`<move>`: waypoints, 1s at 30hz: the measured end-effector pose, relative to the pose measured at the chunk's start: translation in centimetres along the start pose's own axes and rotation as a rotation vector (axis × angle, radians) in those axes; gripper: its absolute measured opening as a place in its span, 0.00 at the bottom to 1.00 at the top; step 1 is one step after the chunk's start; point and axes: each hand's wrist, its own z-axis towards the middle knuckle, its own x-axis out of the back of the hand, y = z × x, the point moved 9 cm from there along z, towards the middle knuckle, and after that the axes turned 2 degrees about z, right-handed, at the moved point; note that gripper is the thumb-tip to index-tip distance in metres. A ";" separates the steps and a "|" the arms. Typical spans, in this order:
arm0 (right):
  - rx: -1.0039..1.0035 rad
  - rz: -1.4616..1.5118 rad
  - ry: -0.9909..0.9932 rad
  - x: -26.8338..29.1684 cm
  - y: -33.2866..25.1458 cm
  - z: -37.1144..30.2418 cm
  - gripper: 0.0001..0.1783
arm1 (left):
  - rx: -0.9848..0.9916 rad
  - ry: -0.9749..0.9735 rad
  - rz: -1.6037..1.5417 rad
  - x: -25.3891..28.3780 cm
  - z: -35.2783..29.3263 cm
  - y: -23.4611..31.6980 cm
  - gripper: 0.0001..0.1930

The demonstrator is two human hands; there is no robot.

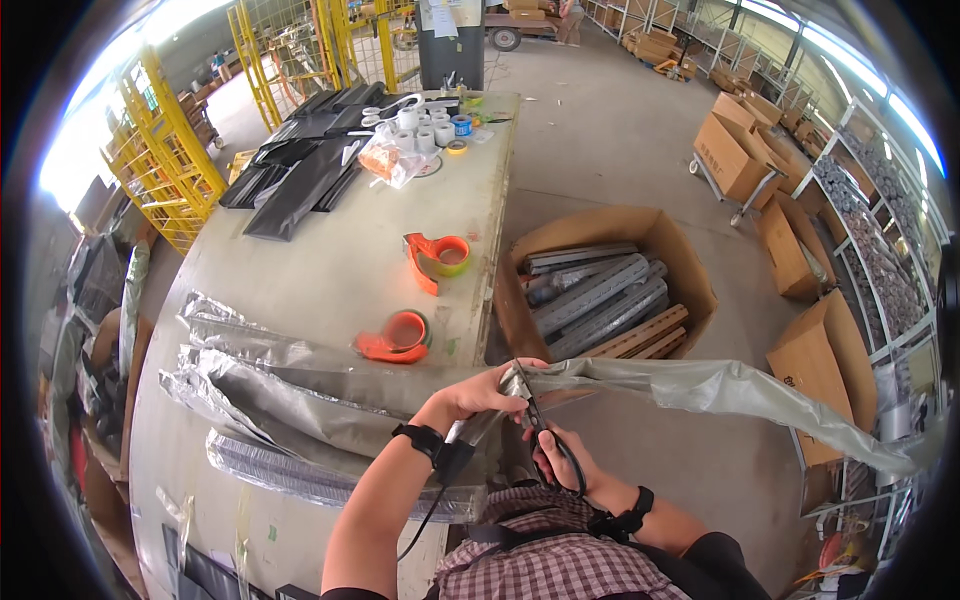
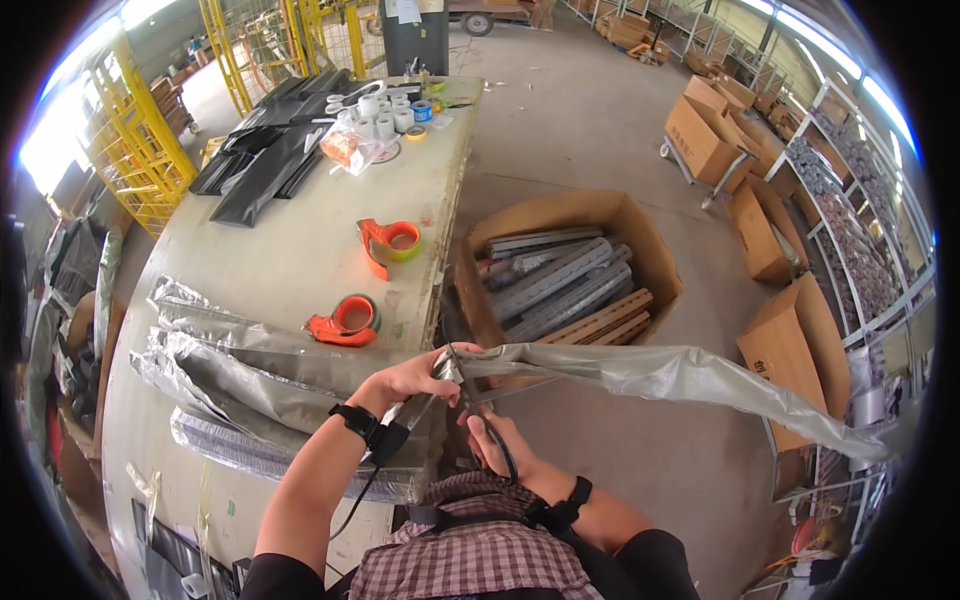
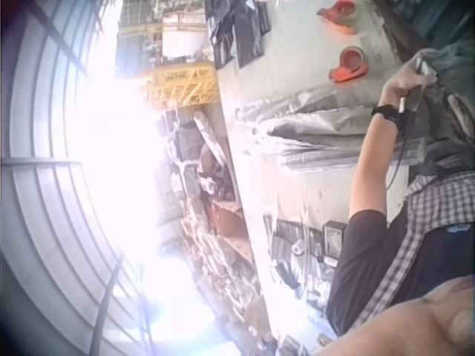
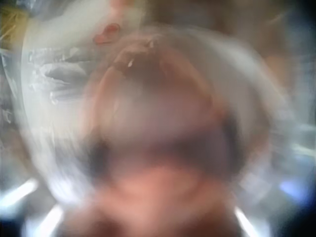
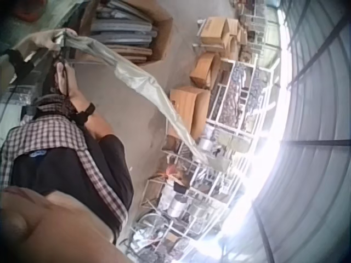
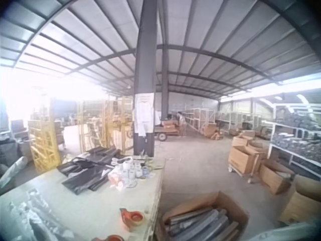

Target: The person wraps a metal component in black plastic, applies a label, and then uses a tape dispenser to seal another metal component in a large silver-colored plastic sheet before cutting the excess with shears.

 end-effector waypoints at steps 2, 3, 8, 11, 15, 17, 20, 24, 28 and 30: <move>0.000 0.002 0.004 0.1 -0.1 0.3 0.26 | 0.012 0.035 0.063 0.2 -0.2 -0.2 0.37; 0.000 0.004 0.012 0.2 -0.2 0.4 0.23 | -0.019 0.071 0.054 0.2 -0.4 0.0 0.36; -0.005 -0.005 -0.047 -0.8 -0.5 1.8 0.23 | -0.088 0.159 0.066 1.4 -2.3 1.4 0.31; -0.001 -0.012 -0.101 -1.7 -0.4 2.8 0.24 | -0.129 0.205 0.074 2.5 -3.2 1.3 0.31; 0.158 0.019 -0.228 -2.9 -0.8 4.4 0.30 | -0.114 0.255 0.237 3.4 -3.8 0.7 0.32; 0.067 0.039 -0.234 -3.1 -1.0 5.1 0.33 | -0.088 0.237 0.324 2.9 -4.0 0.8 0.31; -0.055 0.102 -0.182 -2.9 -0.2 5.5 0.34 | -0.035 0.327 0.230 3.7 -4.1 0.3 0.29; 0.001 0.026 -0.121 -1.7 -1.3 6.0 0.32 | -0.102 0.413 0.347 6.5 -3.8 -2.3 0.25; -0.260 -0.174 -0.201 -0.7 -4.5 11.7 0.30 | -0.061 0.443 0.341 7.1 -4.7 -3.5 0.20; -0.403 -0.520 -0.312 0.4 -4.7 16.0 0.27 | -0.002 0.394 0.441 5.5 -2.9 -3.4 0.18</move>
